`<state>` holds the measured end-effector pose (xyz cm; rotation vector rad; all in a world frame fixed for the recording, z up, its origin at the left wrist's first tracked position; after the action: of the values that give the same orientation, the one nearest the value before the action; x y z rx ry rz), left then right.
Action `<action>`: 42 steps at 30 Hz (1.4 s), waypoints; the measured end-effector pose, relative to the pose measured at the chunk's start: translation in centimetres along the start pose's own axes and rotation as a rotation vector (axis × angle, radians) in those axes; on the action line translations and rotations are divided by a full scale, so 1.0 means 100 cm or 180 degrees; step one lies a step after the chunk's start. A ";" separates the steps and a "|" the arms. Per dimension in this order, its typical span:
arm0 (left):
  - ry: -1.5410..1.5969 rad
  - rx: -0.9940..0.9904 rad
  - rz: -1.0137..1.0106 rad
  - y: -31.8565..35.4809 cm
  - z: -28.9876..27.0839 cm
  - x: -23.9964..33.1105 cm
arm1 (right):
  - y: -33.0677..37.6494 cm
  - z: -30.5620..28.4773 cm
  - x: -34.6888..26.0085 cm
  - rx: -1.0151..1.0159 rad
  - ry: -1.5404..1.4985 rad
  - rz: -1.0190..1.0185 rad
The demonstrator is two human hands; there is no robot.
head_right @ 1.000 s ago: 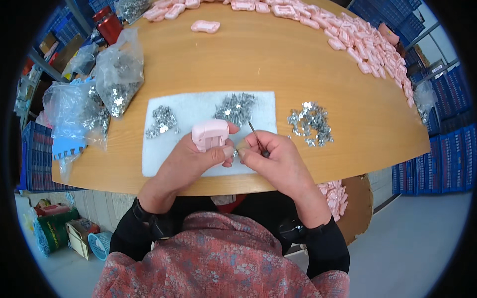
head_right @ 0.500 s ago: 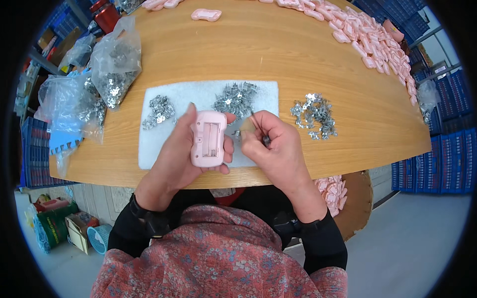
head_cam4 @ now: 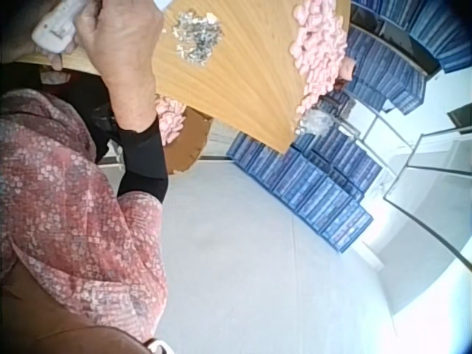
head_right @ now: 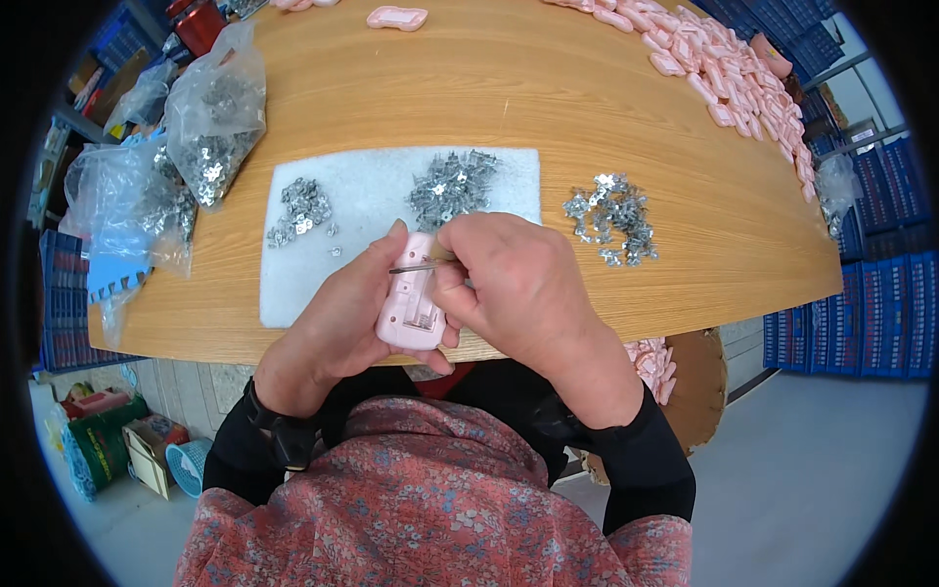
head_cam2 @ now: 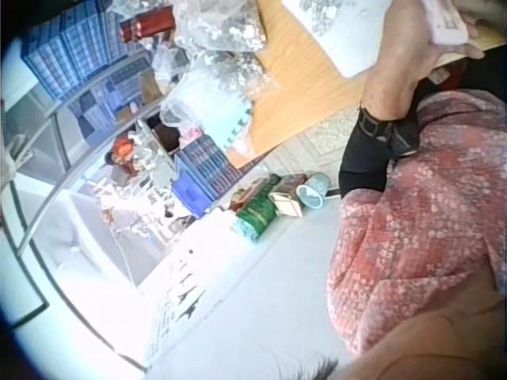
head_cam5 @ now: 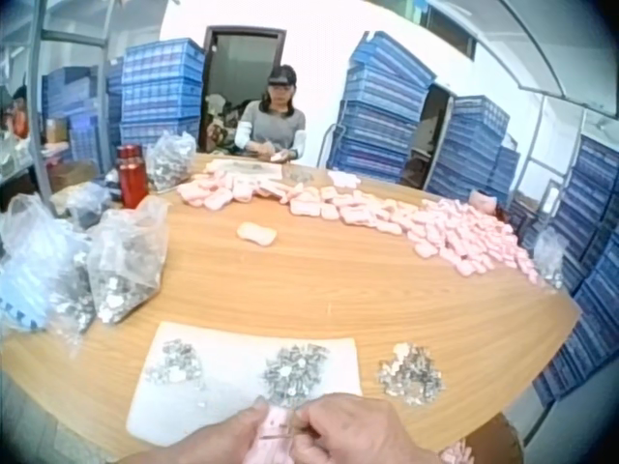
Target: The person inserts small metal components into pink plastic housings using a thin metal tool. They handle the parts one at a time, placing the metal pieces into slots within the plastic shells. The person also gathers and organizes a large pile of pink plastic parts on the table.
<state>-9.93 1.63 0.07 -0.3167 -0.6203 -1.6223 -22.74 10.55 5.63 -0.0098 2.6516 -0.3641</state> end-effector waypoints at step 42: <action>-0.0168 -0.0532 0.0213 0.012 0.002 -0.002 | 0.032 0.013 0.008 -0.0298 -0.3152 0.1374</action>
<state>-8.74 1.89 0.40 -0.4995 -0.5093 -1.6088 -22.74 13.29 3.35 0.2748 1.6259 -0.0481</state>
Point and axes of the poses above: each hand's wrist, its own y-axis away from the middle knuckle, its own z-axis out of the palm, x = y × z, the point moved 3 cm from there along -y, towards the middle knuckle, and after that the axes turned 12 degrees about -x, right-handed, at the moved point
